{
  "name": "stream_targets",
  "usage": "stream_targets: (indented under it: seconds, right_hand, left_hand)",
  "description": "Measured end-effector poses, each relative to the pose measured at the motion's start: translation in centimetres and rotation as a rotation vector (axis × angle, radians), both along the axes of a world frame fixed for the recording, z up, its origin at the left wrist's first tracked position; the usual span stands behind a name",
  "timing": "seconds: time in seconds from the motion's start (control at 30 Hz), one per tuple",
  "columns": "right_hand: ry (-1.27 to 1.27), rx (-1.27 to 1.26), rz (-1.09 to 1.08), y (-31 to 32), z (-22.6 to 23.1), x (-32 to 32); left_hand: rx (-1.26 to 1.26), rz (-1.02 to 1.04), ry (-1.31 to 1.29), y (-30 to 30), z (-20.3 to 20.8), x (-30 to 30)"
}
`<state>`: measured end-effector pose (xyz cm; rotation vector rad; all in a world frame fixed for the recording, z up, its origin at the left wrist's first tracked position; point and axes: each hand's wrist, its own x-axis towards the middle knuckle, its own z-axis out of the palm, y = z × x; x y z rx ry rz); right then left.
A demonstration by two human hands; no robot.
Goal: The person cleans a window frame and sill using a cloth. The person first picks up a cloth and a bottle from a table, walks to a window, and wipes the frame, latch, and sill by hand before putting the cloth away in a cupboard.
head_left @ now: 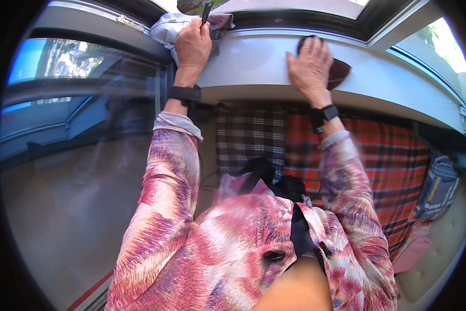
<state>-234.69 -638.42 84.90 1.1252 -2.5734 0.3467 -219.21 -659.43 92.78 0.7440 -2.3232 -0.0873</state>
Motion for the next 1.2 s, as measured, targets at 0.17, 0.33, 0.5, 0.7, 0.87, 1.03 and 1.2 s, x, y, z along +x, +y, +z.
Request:
stream_targets:
  seconds: [0.17,0.33,0.5,0.7,0.87,1.03,1.2]
  right_hand:
    - [-0.044,-0.124,0.26,-4.6,0.5,5.4]
    - [-0.123,-0.187,0.477,-8.6,0.9,10.4]
    - [-0.146,-0.223,0.622,-9.8,1.2,13.1]
    - [-0.286,-0.217,0.856,-10.5,1.1,13.9]
    - [-0.177,-0.661,0.859,-14.7,-1.4,16.2]
    - [-0.072,-0.456,0.886,-12.8,-1.5,16.4]
    - [-0.229,-0.398,0.95,-8.3,0.2,13.7]
  left_hand:
    - [0.04,0.007,0.027,-0.1,0.6,-0.4]
    - [0.073,0.01,0.027,-0.5,0.8,-0.6]
    - [0.086,0.009,0.028,-1.4,0.8,-0.7]
    - [0.112,0.0,0.04,-1.9,0.8,-1.1]
    - [0.01,-0.068,0.005,-1.3,0.8,-2.4]
    - [-0.034,-0.08,-0.123,-1.0,-0.3,-1.6]
    - [-0.135,-0.143,-0.157,-0.1,-0.4,-1.2]
